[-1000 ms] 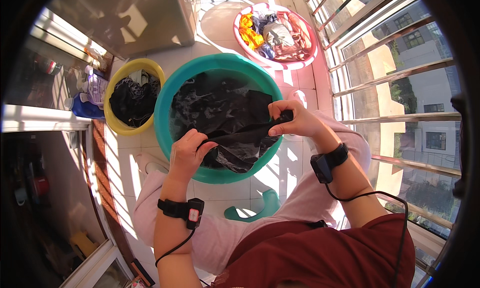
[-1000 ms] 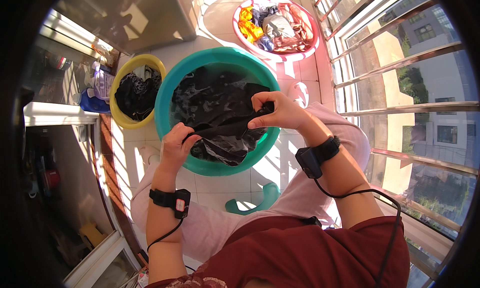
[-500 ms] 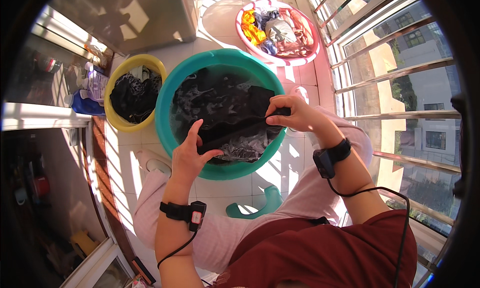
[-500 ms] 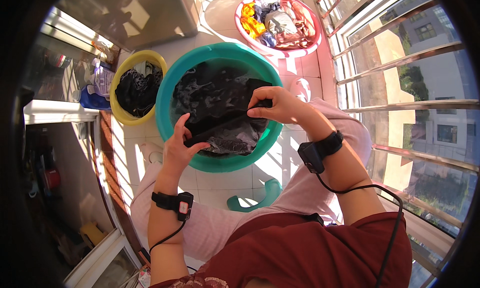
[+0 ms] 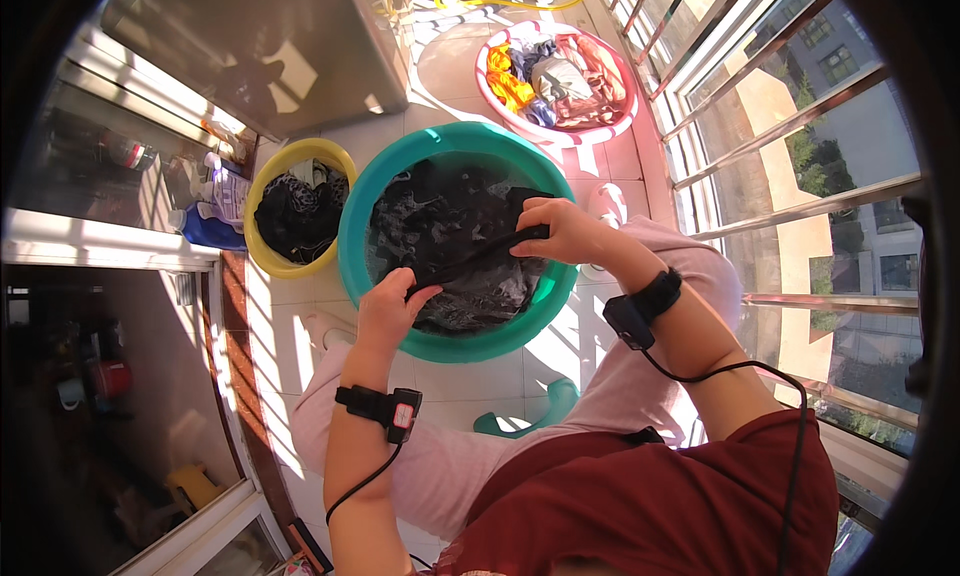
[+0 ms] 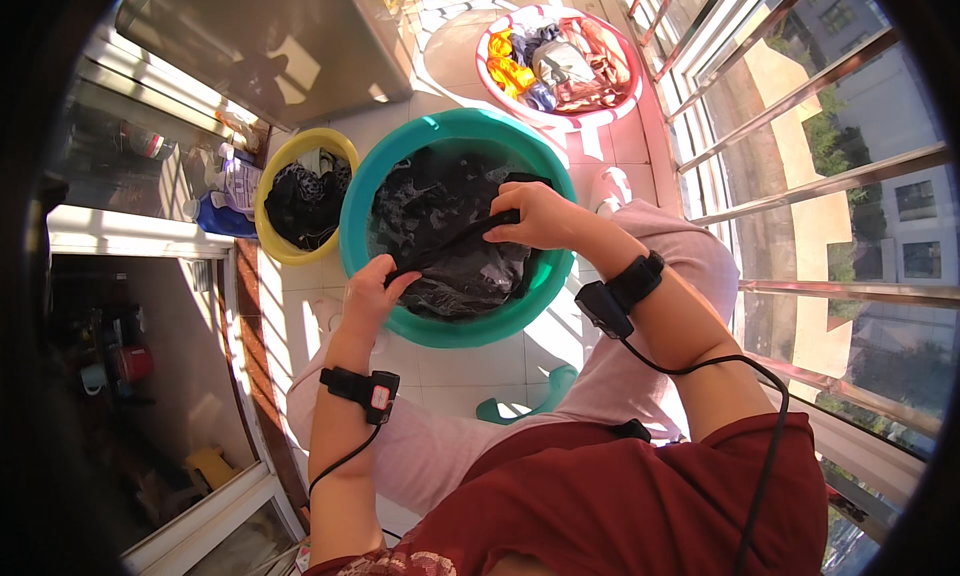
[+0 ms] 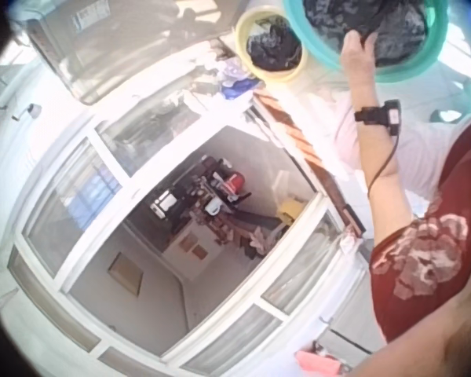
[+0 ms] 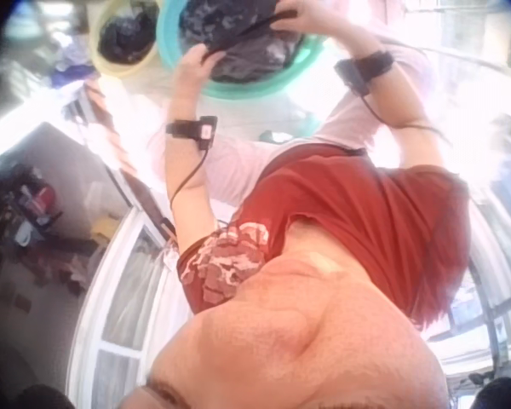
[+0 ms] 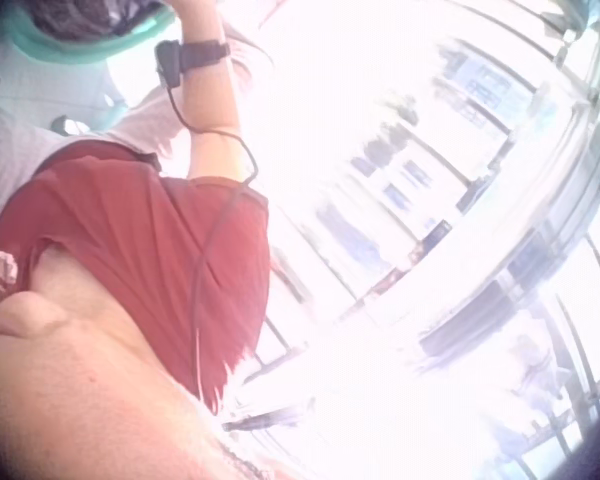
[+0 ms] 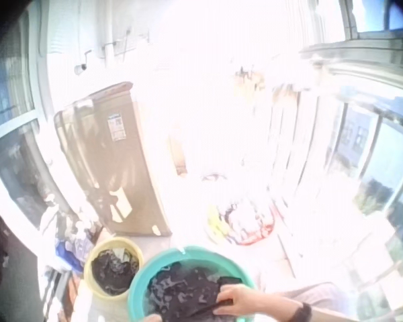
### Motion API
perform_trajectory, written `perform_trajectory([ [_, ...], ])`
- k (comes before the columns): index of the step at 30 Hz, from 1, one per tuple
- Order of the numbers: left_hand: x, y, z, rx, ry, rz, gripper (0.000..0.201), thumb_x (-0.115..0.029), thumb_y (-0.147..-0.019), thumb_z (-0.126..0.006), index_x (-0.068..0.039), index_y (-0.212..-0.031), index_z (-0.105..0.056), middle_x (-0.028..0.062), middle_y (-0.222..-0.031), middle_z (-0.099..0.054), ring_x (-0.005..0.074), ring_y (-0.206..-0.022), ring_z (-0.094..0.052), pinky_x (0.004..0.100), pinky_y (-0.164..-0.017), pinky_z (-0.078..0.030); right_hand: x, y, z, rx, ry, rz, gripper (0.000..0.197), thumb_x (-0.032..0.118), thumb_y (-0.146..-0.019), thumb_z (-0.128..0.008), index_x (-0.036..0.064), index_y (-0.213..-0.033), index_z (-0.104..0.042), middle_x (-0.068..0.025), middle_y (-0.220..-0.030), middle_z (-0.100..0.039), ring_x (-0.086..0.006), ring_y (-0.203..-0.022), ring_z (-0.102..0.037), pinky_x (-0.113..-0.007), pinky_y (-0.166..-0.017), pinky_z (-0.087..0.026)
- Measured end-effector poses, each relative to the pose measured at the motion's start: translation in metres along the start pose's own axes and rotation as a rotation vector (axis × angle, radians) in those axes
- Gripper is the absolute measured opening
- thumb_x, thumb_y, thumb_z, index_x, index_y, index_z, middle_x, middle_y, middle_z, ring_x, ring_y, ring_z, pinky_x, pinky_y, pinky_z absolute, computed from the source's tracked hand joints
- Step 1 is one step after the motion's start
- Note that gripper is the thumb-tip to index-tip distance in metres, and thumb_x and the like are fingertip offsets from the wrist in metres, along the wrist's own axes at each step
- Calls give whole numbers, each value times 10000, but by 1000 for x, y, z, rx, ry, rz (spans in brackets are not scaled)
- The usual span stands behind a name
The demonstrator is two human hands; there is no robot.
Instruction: The person hand-washes dark garments in a teal basin filled with soapy water on a balcony. They repeatedly submerge, agitate, and wring the clothes, then transfer them to a yellow basin.
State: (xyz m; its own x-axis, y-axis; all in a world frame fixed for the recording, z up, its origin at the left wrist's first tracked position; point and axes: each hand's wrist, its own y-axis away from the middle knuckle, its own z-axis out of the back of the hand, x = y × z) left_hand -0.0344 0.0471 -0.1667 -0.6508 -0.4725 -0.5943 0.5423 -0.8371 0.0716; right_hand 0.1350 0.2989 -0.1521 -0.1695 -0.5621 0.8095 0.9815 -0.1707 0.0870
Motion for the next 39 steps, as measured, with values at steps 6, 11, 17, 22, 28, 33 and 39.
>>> perform_trajectory([
  [6,-16,4,12,41,59,-59,319,-320,-796,-729,-30,-841,-604,192,-838,-635,364,-785,-614,429,-665,-480,-1,8,-10,-139,-99,-46,273,225,-807,-712,20,-971,-638,-148,-909,-626,-294,-901,-617,-344,-813,-485],
  [11,-39,4,42,-57,-15,-1,279,-274,-849,-651,-1,-902,-633,226,-825,-622,395,-800,-605,458,-670,-465,39,20,-4,-307,1,2,257,189,-814,-684,36,-1015,-641,-173,-898,-664,-345,-857,-643,-376,-773,-505],
  [17,-78,-5,103,-229,55,-42,316,-291,-880,-618,19,-936,-649,255,-821,-630,419,-814,-613,430,-736,-475,107,17,39,-471,-48,155,241,107,-819,-661,46,-1051,-644,-113,-927,-684,-239,-863,-662,-325,-775,-506],
  [22,-112,-13,171,-431,189,-103,315,-298,-883,-643,6,-957,-667,151,-732,-643,249,-696,-611,353,-663,-465,183,4,85,-598,75,388,199,73,-838,-676,54,-1034,-651,-95,-895,-687,-160,-847,-644,-302,-791,-500],
  [28,-185,7,257,-611,89,-204,357,-338,-875,-643,19,-881,-648,64,-639,-585,179,-588,-492,327,-605,-427,264,8,146,-839,361,475,247,190,-840,-688,82,-1060,-663,-91,-890,-698,-177,-824,-667,-289,-774,-511],
  [33,-180,1,258,-631,276,-243,351,-327,-877,-635,23,-861,-635,92,-634,-568,169,-596,-493,316,-600,-418,262,5,139,-990,284,668,260,199,-837,-683,97,-1075,-653,-91,-890,-701,-170,-835,-669,-287,-768,-511],
  [39,-100,-7,147,-425,332,-46,251,-201,-886,-624,23,-998,-610,199,-905,-667,299,-846,-655,363,-760,-488,162,-13,47,-703,47,264,170,78,-828,-650,51,-994,-624,-136,-862,-667,-250,-817,-647,-326,-758,-497],
])
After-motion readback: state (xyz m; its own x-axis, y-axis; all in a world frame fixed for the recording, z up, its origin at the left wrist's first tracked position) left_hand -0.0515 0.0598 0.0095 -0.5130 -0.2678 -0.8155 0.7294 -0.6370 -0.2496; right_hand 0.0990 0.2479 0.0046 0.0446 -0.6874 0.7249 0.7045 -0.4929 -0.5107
